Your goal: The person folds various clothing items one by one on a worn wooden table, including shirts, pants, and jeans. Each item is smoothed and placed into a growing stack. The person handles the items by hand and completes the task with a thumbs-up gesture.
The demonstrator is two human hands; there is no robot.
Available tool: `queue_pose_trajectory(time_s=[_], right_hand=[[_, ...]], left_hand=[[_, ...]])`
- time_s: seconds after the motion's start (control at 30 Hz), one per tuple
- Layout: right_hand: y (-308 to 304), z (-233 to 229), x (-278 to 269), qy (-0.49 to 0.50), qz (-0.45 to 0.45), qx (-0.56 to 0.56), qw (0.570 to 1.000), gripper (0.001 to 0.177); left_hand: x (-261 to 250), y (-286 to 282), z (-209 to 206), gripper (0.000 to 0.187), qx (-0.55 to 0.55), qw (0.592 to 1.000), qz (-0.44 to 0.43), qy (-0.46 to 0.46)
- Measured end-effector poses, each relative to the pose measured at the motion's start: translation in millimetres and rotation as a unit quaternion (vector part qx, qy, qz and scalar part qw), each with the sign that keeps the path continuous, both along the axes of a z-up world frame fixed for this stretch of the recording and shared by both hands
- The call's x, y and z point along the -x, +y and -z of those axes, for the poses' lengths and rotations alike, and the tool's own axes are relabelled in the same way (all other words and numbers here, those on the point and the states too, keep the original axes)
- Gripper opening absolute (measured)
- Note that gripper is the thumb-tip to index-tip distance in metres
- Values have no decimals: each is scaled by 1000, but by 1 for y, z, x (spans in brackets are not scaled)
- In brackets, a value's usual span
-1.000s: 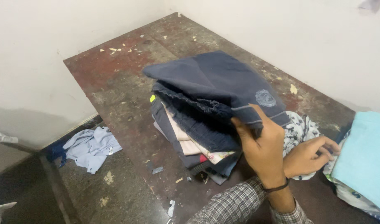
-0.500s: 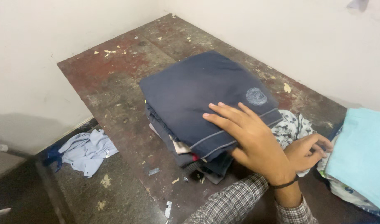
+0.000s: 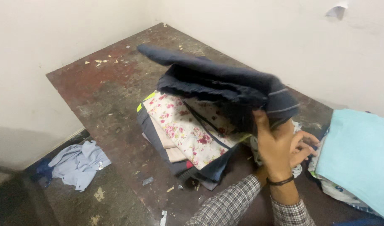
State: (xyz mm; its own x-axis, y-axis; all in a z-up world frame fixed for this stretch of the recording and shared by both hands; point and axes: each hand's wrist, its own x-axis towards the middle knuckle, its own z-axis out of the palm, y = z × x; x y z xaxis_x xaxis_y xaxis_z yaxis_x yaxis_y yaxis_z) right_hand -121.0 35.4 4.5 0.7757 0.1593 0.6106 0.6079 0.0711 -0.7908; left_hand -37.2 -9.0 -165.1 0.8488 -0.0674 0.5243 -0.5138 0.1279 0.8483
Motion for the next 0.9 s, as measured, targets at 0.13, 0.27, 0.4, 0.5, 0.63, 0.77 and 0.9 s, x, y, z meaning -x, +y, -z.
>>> queue_pose_trajectory(time_s=[0.13,0.27,0.4,0.5,0.63,0.77,0.9], right_hand=[[-12,-10,-3,60,85,-60,993,38],[-17,-29,-9,37,-86,-271,958,44],[-38,-41,-12,19,-83,-287,954,44],[-57,-46,-14,-15,-66,-289,955,40],[-88,-56,-14,-92,-1,-251,964,37],[-120,-65,-8,-171,79,-209,960,42],[-154,-64,-4,-212,151,-198,945,42]], left_hand=[[-4,11,12,42,-23,999,-42,-24],[-24,9,27,49,-54,989,-115,-69],[-54,0,31,54,-106,964,-217,-112],[-56,-1,20,51,1,994,-105,-8],[-13,16,-4,43,174,962,144,151],[8,23,-46,37,124,975,162,91],[15,30,-72,31,-32,954,288,83]])
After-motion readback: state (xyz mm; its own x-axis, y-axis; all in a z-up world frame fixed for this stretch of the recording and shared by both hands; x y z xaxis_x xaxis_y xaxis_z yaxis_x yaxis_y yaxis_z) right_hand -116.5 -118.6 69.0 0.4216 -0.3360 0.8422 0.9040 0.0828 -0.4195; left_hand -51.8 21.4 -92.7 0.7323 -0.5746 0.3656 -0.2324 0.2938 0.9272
